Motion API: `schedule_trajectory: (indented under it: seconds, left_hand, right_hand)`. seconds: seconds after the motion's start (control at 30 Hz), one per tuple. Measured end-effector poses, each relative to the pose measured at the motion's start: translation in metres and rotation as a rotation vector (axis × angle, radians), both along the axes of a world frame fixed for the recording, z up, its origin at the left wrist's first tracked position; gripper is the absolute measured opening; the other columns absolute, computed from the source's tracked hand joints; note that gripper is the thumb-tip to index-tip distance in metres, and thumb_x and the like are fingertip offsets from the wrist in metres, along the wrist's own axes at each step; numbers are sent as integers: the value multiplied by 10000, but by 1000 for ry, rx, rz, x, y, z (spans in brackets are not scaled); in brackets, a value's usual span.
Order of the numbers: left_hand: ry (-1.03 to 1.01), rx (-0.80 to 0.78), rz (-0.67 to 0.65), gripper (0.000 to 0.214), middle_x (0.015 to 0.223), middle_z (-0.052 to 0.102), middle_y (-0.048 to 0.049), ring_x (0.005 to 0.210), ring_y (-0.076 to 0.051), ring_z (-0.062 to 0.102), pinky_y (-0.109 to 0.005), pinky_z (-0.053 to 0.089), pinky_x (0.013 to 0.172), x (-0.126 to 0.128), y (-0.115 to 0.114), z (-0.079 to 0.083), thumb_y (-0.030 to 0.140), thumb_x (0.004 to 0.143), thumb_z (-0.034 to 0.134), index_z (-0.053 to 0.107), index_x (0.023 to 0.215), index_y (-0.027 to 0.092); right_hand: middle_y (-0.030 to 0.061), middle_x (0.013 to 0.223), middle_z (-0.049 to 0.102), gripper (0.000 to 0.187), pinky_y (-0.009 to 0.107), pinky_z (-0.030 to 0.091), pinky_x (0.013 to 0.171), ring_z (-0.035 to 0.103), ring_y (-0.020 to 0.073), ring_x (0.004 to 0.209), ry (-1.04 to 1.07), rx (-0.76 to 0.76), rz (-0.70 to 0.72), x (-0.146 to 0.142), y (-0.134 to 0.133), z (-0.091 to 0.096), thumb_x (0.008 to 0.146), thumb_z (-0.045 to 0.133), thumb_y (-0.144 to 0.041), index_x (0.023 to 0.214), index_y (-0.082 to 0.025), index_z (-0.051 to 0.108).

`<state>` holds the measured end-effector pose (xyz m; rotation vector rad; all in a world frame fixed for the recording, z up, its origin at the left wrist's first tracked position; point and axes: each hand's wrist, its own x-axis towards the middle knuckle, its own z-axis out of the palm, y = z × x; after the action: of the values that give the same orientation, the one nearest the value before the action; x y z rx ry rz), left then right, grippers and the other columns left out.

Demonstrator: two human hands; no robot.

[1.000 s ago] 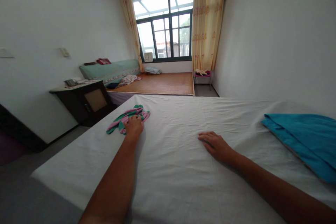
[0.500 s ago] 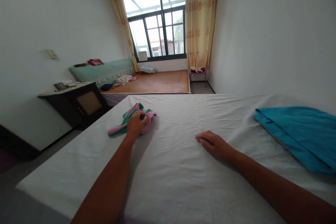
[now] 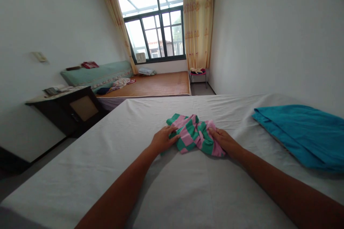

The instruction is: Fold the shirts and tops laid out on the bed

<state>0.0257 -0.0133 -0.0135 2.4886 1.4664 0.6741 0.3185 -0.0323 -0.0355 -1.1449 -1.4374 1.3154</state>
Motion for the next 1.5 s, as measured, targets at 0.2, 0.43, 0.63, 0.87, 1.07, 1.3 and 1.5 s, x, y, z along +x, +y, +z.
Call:
schedule_trajectory:
  seconds: [0.2,0.43,0.63,0.87,1.07,1.3,1.5]
  left_hand:
    - [213,-53,99,216,1013,657,-14,887,-185,621,-261,463,716,4,2,-1,249,803,540,695,948,286]
    - [-70,138,408,163,862,649,-4,748,-143,615,-240,486,682,-48,16,24,242,769,551,678,869,220]
    - [-393,302,435,226,938,628,-28,795,-142,619,-250,541,736,-63,22,28,259,795,523,672,948,188]
    - [-224,176,256,265,984,637,-52,858,-156,613,-261,517,763,-44,13,20,267,873,451,648,1035,199]
    - [86,-52,-358,307,952,660,-50,895,-181,600,-266,462,808,7,-23,20,474,845,576,687,979,220]
    - [222,9,-236,196,1032,623,-55,983,-211,553,-301,427,856,20,-17,2,251,792,601,642,982,230]
    - [-286,-329,-299,155,657,525,23,600,-108,485,-209,395,568,-5,-17,29,300,805,525,576,764,159]
  right_hand:
    - [27,823,729,411,368,551,818,683,221,813,76,105,-312,28,20,1,801,565,-605,886,-214,658]
    - [1,730,708,286,342,587,660,688,216,730,248,178,-654,83,53,-6,733,610,-517,841,-252,615]
    - [-6,771,707,282,314,583,654,685,200,759,290,245,-525,73,42,9,761,626,-505,905,-263,631]
    - [75,1092,697,444,390,536,870,650,251,1006,-81,118,-330,71,38,8,808,576,-536,1130,-232,612]
    - [98,1472,416,848,420,364,1071,397,294,1335,-534,281,187,105,30,11,683,732,-449,1433,-239,396]
    - [75,1120,687,440,423,451,944,620,286,1036,-804,500,106,99,35,0,719,589,-273,1150,-259,676]
    - [91,1192,651,285,436,420,1002,568,304,1120,-421,467,-40,98,26,35,676,696,-451,851,-227,715]
